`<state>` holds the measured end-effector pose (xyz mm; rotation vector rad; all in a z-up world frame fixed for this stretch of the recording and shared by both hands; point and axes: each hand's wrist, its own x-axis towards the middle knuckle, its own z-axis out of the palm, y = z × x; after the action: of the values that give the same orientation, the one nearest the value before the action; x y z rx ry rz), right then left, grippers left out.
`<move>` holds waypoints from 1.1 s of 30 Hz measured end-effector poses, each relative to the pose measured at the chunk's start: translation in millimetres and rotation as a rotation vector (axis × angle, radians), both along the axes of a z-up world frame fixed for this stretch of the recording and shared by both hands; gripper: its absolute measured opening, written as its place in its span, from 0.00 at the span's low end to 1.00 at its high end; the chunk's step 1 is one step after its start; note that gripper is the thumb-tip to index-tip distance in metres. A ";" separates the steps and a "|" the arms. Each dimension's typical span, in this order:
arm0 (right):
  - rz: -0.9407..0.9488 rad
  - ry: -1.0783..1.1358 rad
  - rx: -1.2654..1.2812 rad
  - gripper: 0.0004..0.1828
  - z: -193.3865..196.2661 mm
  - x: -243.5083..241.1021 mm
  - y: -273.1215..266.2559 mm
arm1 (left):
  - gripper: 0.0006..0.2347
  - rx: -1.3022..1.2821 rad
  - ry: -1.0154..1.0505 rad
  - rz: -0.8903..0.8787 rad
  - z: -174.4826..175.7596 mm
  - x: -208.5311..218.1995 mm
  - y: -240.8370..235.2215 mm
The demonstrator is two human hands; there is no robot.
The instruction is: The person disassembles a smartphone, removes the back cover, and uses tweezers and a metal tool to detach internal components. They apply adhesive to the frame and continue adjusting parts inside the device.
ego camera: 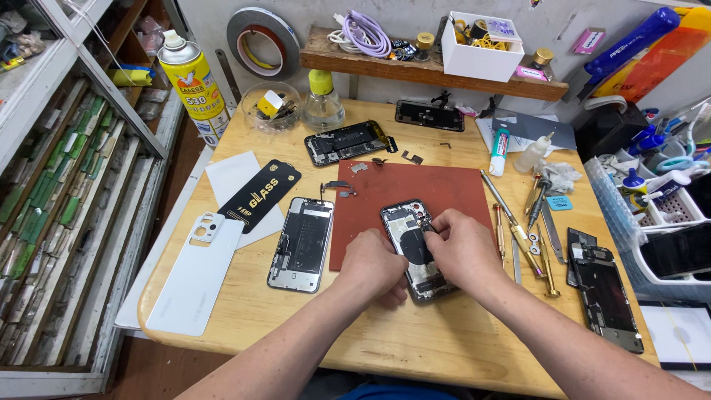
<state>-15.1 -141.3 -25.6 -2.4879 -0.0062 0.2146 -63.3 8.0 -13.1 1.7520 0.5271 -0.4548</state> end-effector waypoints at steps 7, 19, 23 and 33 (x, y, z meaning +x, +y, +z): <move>0.052 -0.129 -0.023 0.11 -13.2 1.9 -4.1 | 0.06 -0.004 -0.004 -0.009 -2.1 -0.4 0.4; 0.024 -0.054 0.028 0.12 -5.5 2.4 -3.1 | 0.05 -0.021 -0.020 -0.016 -3.7 -0.1 1.8; -0.066 0.202 0.159 0.12 4.2 4.2 -1.6 | 0.05 -0.005 -0.026 -0.028 -2.2 -0.6 3.5; -0.026 -0.014 0.207 0.12 5.1 6.5 -24.3 | 0.06 -0.016 -0.003 -0.010 -3.8 -1.3 2.9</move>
<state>-8.5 -165.6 -20.5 -2.2823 -0.0018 0.1757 -64.6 10.9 -17.0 1.7403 0.5117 -0.4616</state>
